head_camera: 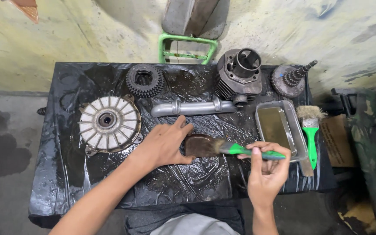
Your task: Cleaning motorcycle engine parts with a brush and solvent
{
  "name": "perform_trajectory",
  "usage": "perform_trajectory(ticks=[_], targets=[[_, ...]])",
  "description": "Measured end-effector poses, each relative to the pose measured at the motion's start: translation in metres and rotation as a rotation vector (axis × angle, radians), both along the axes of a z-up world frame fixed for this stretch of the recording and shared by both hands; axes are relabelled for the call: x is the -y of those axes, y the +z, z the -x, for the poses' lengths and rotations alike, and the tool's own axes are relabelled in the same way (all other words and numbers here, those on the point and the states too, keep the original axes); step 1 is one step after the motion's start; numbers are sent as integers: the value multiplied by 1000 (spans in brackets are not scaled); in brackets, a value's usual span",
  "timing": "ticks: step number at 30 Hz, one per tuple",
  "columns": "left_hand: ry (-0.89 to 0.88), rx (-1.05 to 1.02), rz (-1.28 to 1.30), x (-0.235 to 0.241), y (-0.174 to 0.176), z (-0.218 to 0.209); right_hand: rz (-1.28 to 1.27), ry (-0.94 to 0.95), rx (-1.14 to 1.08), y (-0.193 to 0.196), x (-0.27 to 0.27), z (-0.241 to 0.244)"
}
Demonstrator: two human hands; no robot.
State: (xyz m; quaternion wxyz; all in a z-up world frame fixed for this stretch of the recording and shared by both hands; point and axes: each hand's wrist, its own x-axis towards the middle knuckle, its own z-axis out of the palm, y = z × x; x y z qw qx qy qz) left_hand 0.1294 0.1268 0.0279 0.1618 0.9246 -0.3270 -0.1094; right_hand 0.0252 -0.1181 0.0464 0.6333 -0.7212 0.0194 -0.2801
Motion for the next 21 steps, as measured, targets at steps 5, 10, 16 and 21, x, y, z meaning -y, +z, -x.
perform_trajectory(ticks=[5, 10, 16, 21], targets=[[-6, -10, -21, 1, -2, -1, -92, 156, -52, -15, -4, -5], [-32, -85, -9, 0, 8, 0, -27, 13, -9, -15, 20, -10], [-10, -11, -23, 2, 5, 0, -151, 214, -67, -18, 2, -12], [-31, 42, -37, 2, 4, 2, 18, -35, -39, -13, 24, -12]])
